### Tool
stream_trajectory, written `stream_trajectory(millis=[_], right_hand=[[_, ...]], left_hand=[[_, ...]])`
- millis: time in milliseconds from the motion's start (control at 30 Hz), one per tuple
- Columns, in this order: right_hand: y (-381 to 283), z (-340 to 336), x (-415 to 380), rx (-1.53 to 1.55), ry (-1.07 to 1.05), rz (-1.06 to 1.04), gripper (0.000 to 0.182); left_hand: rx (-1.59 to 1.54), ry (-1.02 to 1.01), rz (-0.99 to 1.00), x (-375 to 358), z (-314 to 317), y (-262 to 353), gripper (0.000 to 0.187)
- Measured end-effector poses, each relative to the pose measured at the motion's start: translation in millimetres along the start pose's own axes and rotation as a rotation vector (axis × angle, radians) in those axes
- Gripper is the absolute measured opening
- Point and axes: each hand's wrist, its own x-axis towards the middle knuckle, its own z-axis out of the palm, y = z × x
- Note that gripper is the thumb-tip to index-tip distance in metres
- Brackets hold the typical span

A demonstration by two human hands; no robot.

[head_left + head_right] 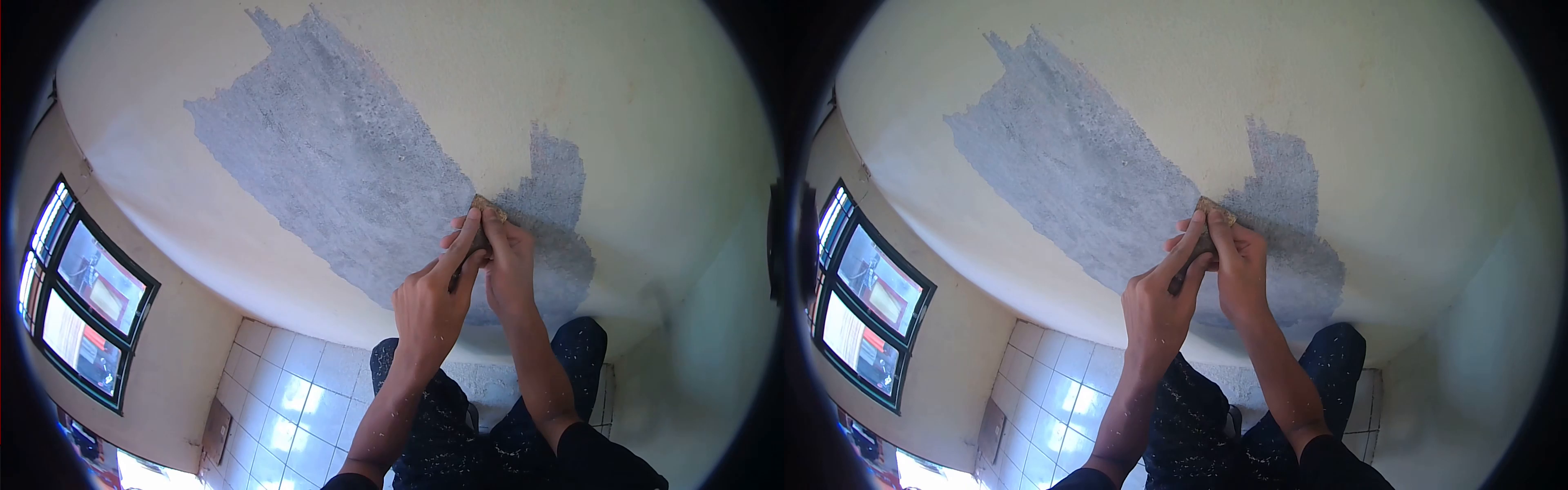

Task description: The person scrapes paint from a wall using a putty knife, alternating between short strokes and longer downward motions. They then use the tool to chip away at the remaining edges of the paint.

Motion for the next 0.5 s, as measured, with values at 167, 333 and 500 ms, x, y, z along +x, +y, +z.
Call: stream_trajectory(millis=[167, 333, 500], right_hand=[[-2.4, 5.9, 0.8, -0.014, 0.024, 0.011, 0.044], [-11.6, 19.1, 1.6, 0.045, -0.036, 0.068, 0.045], [12.0, 11.1, -10.3, 0.128, -0.03, 0.057, 0.047]], left_hand=[[-0.016, 0.046, 0.042, 1.2, 3.5, -9.3, 0.048], [-0.03, 0.123, 0.032, 5.0, 3.3, -14.5, 0.049], [-0.044, 0.081, 0.009, -3.6, 13.1, -13.6, 0.05]])
